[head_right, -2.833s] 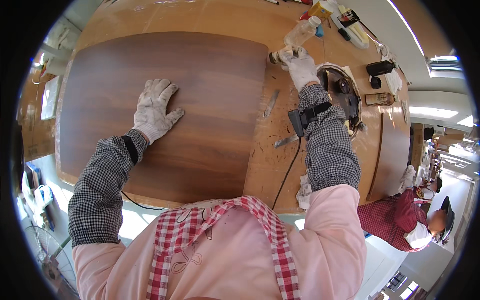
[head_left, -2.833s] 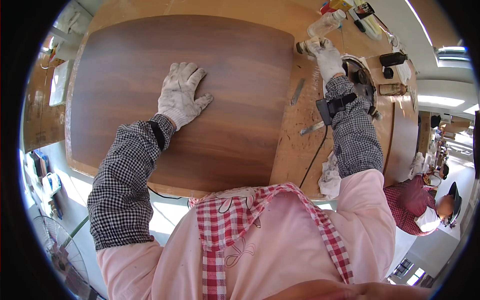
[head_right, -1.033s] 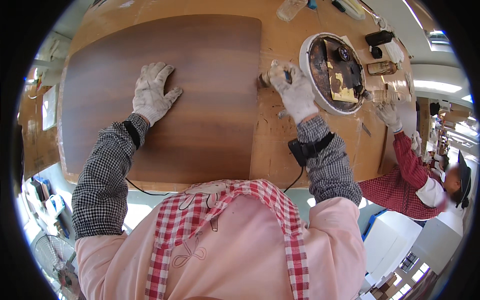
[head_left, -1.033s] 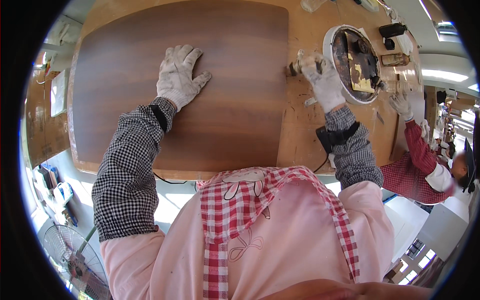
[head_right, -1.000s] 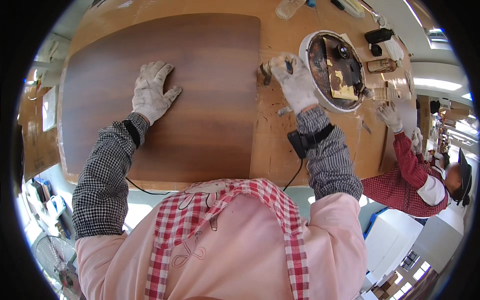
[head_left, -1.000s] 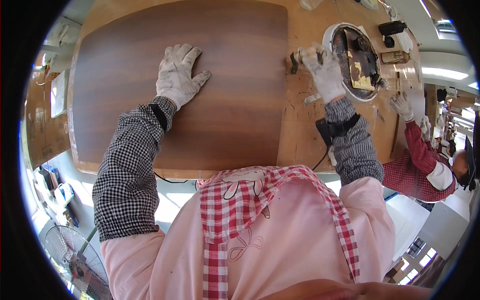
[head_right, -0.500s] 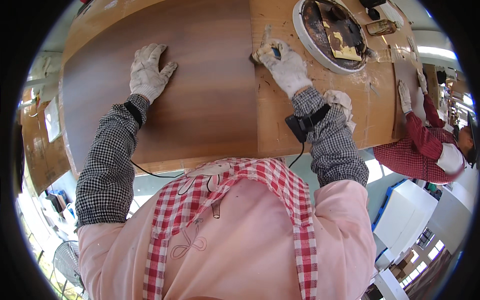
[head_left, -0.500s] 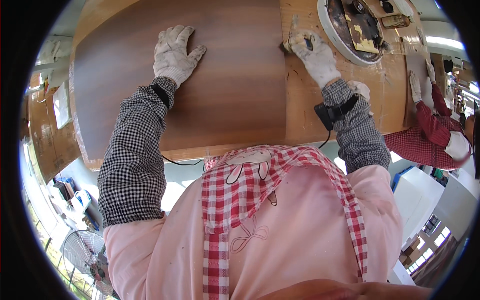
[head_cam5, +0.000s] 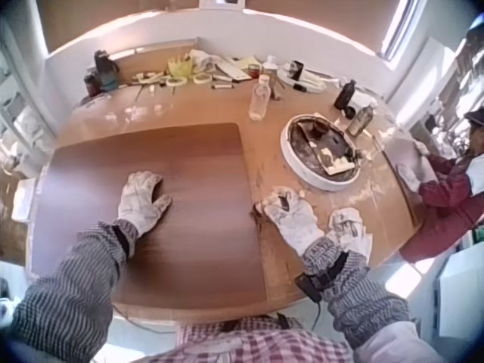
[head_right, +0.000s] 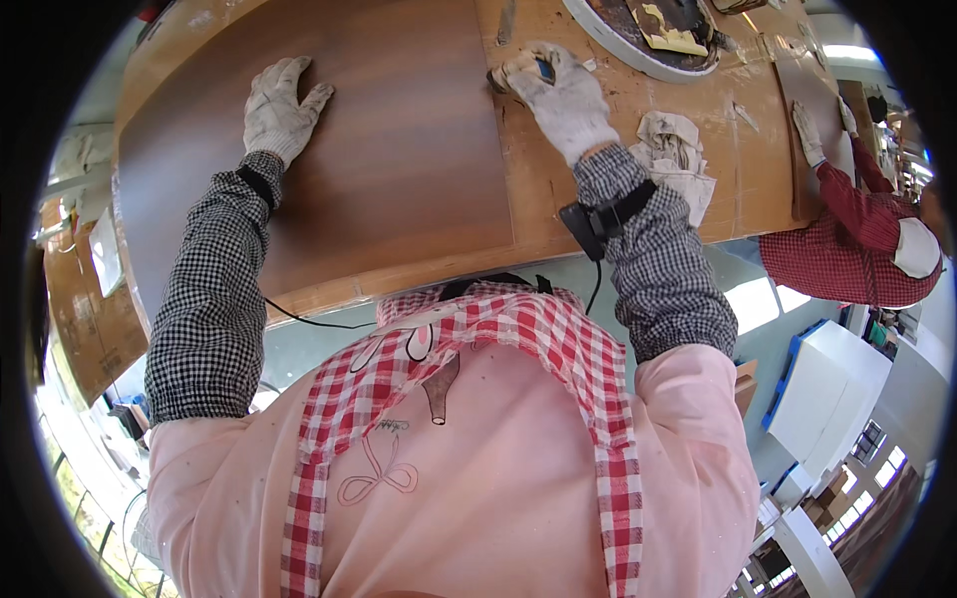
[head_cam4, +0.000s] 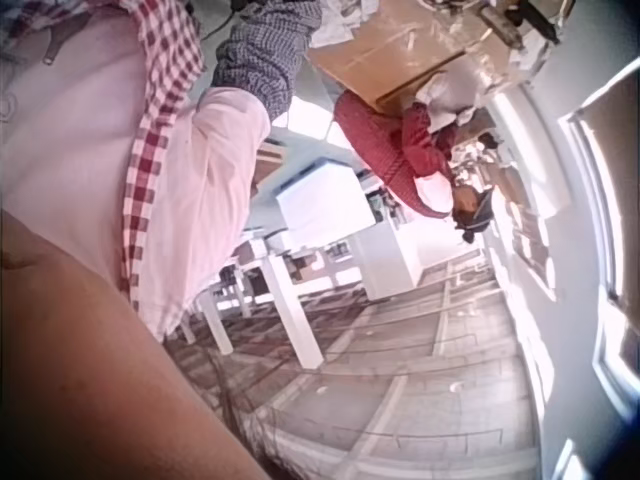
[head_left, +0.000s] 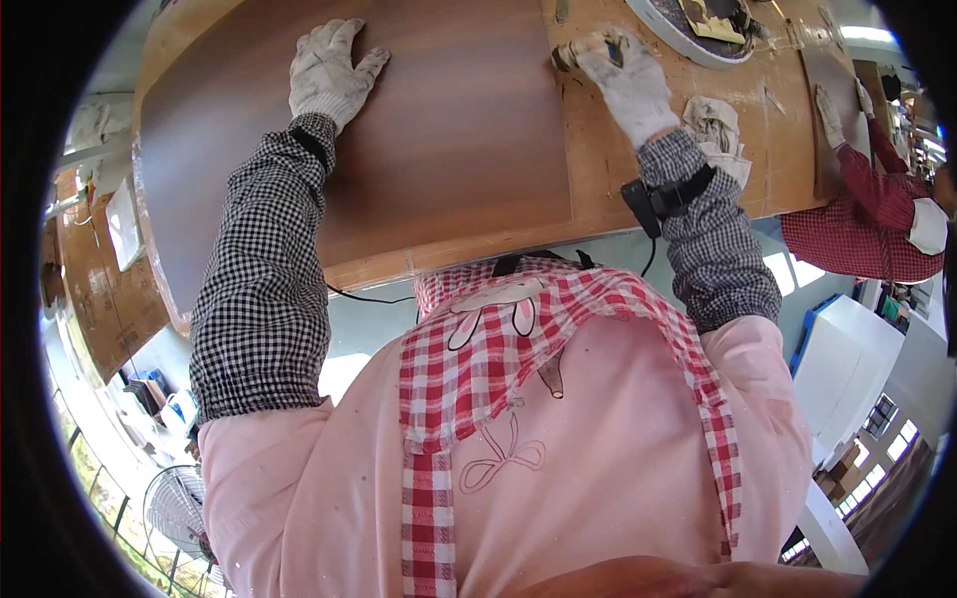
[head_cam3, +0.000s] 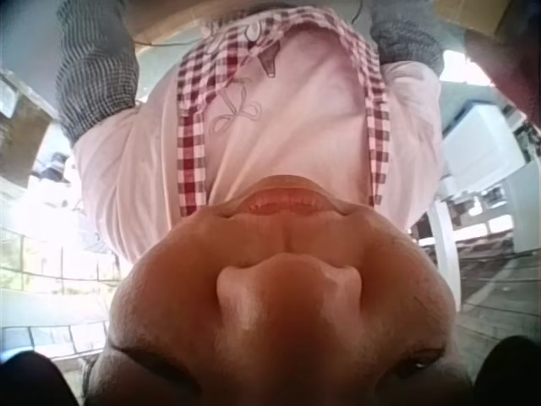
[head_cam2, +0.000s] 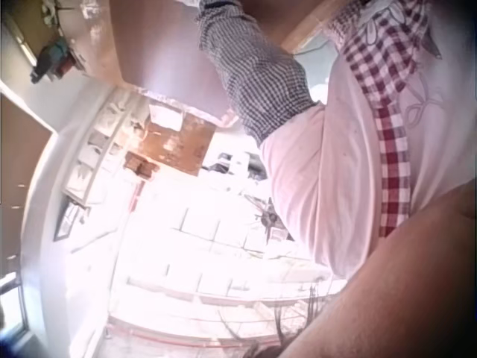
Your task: Cleaning and polishing a wood furniture panel using a cloth, liquid, and a small handheld tool.
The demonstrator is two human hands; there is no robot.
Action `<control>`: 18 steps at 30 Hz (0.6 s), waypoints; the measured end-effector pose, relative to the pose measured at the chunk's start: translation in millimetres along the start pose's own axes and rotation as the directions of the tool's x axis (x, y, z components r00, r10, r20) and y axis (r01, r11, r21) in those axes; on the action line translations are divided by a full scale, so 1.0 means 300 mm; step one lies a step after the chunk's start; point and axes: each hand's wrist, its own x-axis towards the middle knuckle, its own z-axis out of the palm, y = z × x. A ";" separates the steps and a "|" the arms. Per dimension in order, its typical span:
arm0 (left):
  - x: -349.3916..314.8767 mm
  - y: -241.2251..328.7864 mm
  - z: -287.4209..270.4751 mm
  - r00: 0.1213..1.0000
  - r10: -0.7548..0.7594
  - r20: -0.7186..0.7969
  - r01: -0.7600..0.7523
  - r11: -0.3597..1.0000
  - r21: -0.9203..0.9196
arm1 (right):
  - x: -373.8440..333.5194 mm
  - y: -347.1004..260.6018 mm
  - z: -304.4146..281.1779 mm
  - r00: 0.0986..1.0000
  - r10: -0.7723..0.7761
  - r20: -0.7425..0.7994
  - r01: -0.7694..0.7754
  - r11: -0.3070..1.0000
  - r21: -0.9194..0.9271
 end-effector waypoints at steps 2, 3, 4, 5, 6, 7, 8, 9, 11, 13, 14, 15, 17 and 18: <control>0.008 0.003 0.004 1.000 0.012 -0.015 -0.012 1.000 0.001 | 0.047 0.034 0.036 0.996 -0.083 -0.018 0.083 0.996 0.020; 0.011 0.006 0.005 0.999 0.017 -0.034 -0.017 1.000 0.003 | 0.053 0.072 0.058 0.994 -0.103 -0.045 0.103 0.994 0.017; 0.007 0.004 0.004 1.000 0.014 -0.027 -0.014 1.000 0.004 | 0.034 0.065 0.055 0.994 -0.100 -0.038 0.101 0.995 0.019; 0.003 0.005 0.002 0.999 0.017 -0.032 -0.017 1.000 0.018 | -0.001 0.043 0.038 0.998 -0.067 0.021 0.067 0.998 0.022; -0.001 0.007 0.003 0.999 0.022 -0.037 -0.021 0.999 0.032 | -0.046 0.028 0.025 0.996 -0.033 0.079 0.032 0.999 0.022; -0.002 0.008 0.003 0.999 0.025 -0.033 -0.024 0.999 0.028 | -0.103 0.020 0.012 0.997 -0.028 0.079 0.027 0.999 0.020; -0.001 0.003 0.008 0.999 0.017 -0.039 -0.016 0.999 0.042 | -0.164 0.015 0.000 0.991 0.023 0.133 -0.028 0.999 0.039; -0.001 -0.001 0.014 0.999 0.010 -0.046 -0.007 0.998 0.055 | -0.228 0.012 -0.011 0.979 0.073 0.188 -0.084 0.995 0.055; 0.002 -0.007 0.017 0.998 0.020 -0.054 -0.017 0.998 0.055 | -0.368 0.025 -0.029 0.969 0.117 0.218 -0.145 0.983 0.115; 0.007 -0.009 0.025 0.997 0.029 -0.066 -0.025 0.998 0.055 | -0.497 0.046 -0.040 0.950 0.182 0.254 -0.224 0.963 0.147; 0.007 -0.011 0.027 0.997 0.029 -0.070 -0.025 0.998 0.055 | -0.552 0.060 -0.040 0.940 0.220 0.262 -0.263 0.955 0.141; 0.006 -0.013 0.028 0.997 0.028 -0.074 -0.024 0.998 0.054 | -0.593 0.089 -0.034 0.940 0.221 0.260 -0.264 0.954 0.143; 0.006 -0.012 0.028 0.997 0.028 -0.073 -0.024 0.998 0.056 | -0.651 0.124 -0.027 0.953 0.193 0.235 -0.247 0.943 0.224; 0.004 -0.013 0.027 0.997 0.023 -0.071 -0.019 0.998 0.056 | -0.651 0.143 -0.020 0.953 0.194 0.232 -0.247 0.942 0.227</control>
